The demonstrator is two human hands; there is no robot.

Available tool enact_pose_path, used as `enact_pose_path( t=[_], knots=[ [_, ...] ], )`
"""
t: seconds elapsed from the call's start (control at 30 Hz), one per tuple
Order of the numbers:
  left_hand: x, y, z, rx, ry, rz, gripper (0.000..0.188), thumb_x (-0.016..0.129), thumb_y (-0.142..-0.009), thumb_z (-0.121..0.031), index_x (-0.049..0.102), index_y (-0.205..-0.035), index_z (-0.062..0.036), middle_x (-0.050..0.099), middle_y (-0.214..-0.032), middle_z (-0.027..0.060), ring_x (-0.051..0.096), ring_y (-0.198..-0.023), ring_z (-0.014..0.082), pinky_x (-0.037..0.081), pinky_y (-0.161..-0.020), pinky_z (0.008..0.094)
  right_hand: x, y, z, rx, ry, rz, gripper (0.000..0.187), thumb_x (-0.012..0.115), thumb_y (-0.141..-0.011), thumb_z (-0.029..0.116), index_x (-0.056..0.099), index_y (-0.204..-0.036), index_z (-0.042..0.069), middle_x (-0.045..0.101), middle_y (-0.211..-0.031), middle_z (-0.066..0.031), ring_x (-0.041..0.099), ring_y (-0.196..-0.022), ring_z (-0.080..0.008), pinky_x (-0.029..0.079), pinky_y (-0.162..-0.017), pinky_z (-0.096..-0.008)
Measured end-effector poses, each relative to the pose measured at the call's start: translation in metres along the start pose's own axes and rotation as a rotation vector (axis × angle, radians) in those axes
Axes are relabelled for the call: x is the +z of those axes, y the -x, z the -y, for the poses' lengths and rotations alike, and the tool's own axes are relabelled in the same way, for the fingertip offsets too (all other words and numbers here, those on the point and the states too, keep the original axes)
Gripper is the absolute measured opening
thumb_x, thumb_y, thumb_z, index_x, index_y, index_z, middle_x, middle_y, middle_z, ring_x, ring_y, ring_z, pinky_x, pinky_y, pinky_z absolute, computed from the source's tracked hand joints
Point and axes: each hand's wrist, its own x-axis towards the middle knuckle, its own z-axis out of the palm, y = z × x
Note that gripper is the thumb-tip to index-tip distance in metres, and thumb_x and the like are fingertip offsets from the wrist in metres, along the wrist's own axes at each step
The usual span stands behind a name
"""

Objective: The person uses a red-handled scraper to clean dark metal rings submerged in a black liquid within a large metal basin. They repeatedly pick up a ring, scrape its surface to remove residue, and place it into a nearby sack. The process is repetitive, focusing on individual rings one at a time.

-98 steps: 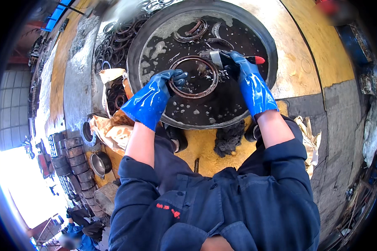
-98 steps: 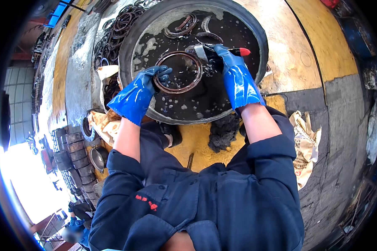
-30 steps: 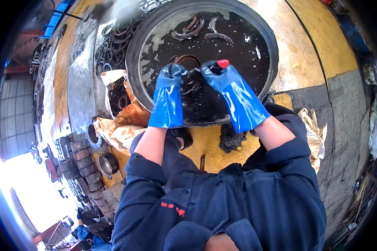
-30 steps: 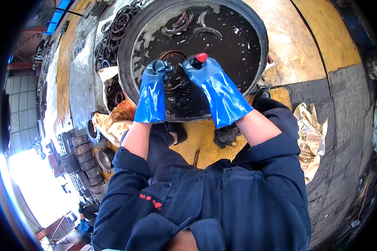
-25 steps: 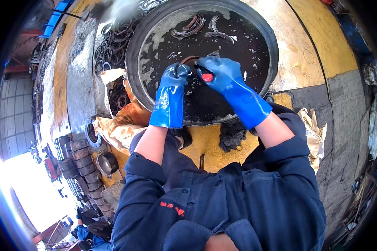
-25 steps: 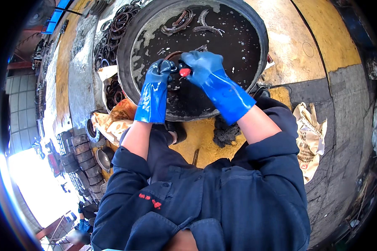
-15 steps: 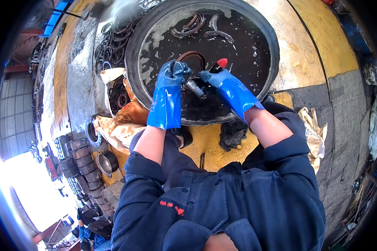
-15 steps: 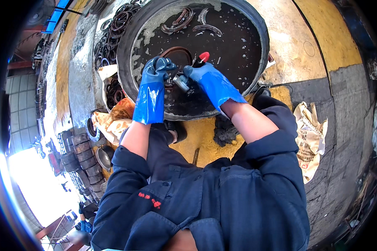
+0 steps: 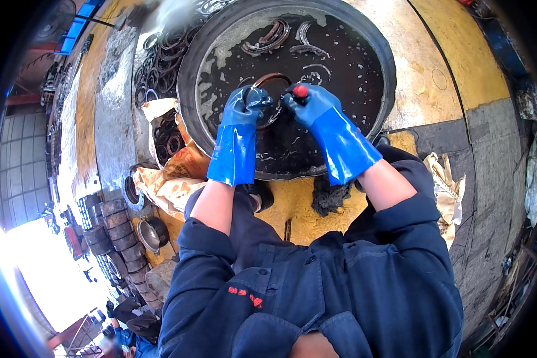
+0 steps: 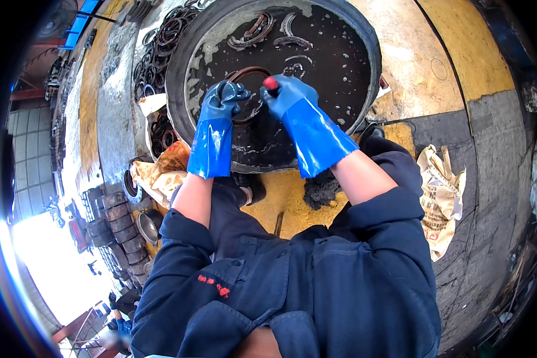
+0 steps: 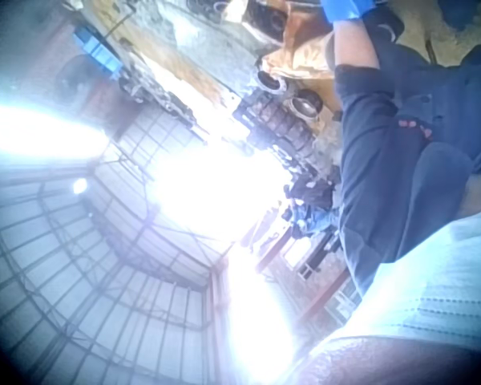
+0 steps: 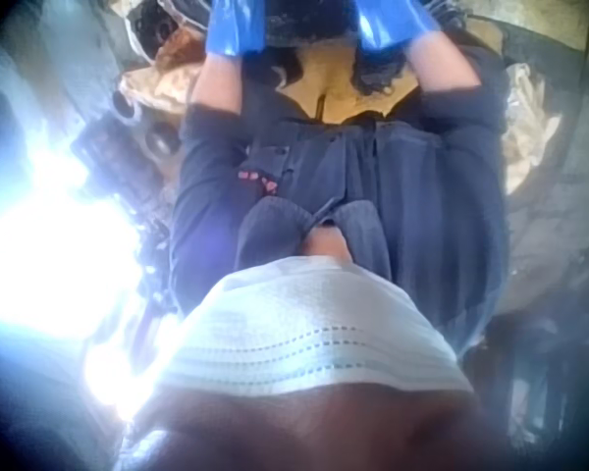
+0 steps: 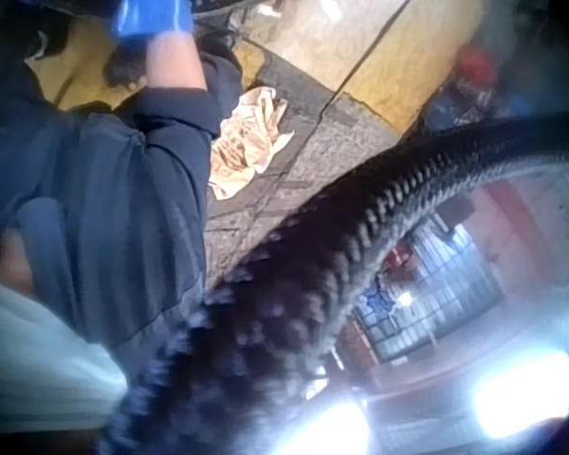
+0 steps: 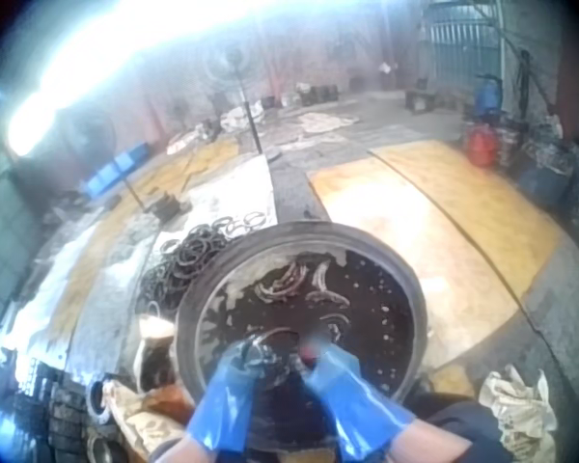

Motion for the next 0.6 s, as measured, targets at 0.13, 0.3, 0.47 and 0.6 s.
enact_pose_path(
  t=[0.13, 0.3, 0.47, 0.6],
  knots=[
    [0.001, -0.002, 0.002, -0.012, 0.002, -0.011, 0.028, 0.064, -0.098, -0.027, 0.065, -0.115, -0.0048, 0.072, -0.103, 0.0081, 0.067, -0.083, 0.0143, 0.052, -0.072, 0.0250, 0.009, -0.010, -0.015, 0.378, -0.356, 0.311, 0.031, 0.069, -0.090, 0.034, 0.075, -0.104, 0.007, 0.075, -0.093, -0.0087, 0.069, -0.085, -0.0158, 0.054, -0.079, -0.0315],
    [-0.002, 0.001, -0.002, -0.068, 0.111, -0.027, 0.028, 0.065, -0.098, -0.028, 0.065, -0.115, -0.0056, 0.073, -0.103, 0.0083, 0.067, -0.083, 0.0145, 0.051, -0.071, 0.0257, 0.031, -0.004, -0.033, 0.462, -0.913, 0.249, 0.038, 0.077, -0.085, 0.035, 0.074, -0.104, 0.003, 0.074, -0.093, -0.0099, 0.068, -0.081, -0.0180, 0.053, -0.077, -0.0340],
    [-0.017, -0.001, -0.012, -0.264, 0.634, -0.082, 0.028, 0.065, -0.098, -0.030, 0.065, -0.114, -0.0064, 0.073, -0.104, 0.0085, 0.067, -0.083, 0.0147, 0.051, -0.070, 0.0265, -0.027, 0.000, -0.004, 0.304, -0.241, 0.200, 0.053, 0.071, -0.087, 0.056, 0.074, -0.106, 0.007, 0.074, -0.088, -0.0099, 0.067, -0.079, -0.0198, 0.053, -0.080, -0.0351],
    [-0.019, -0.004, -0.017, -0.354, 0.970, -0.098, 0.028, 0.066, -0.098, -0.031, 0.065, -0.114, -0.0071, 0.073, -0.105, 0.0086, 0.066, -0.083, 0.0149, 0.051, -0.070, 0.0271, -0.004, -0.009, -0.042, 0.246, -0.526, 0.271, 0.056, 0.073, -0.089, 0.054, 0.074, -0.112, 0.004, 0.073, -0.093, -0.0053, 0.064, -0.083, -0.0140, 0.050, -0.077, -0.0301]
  ],
)
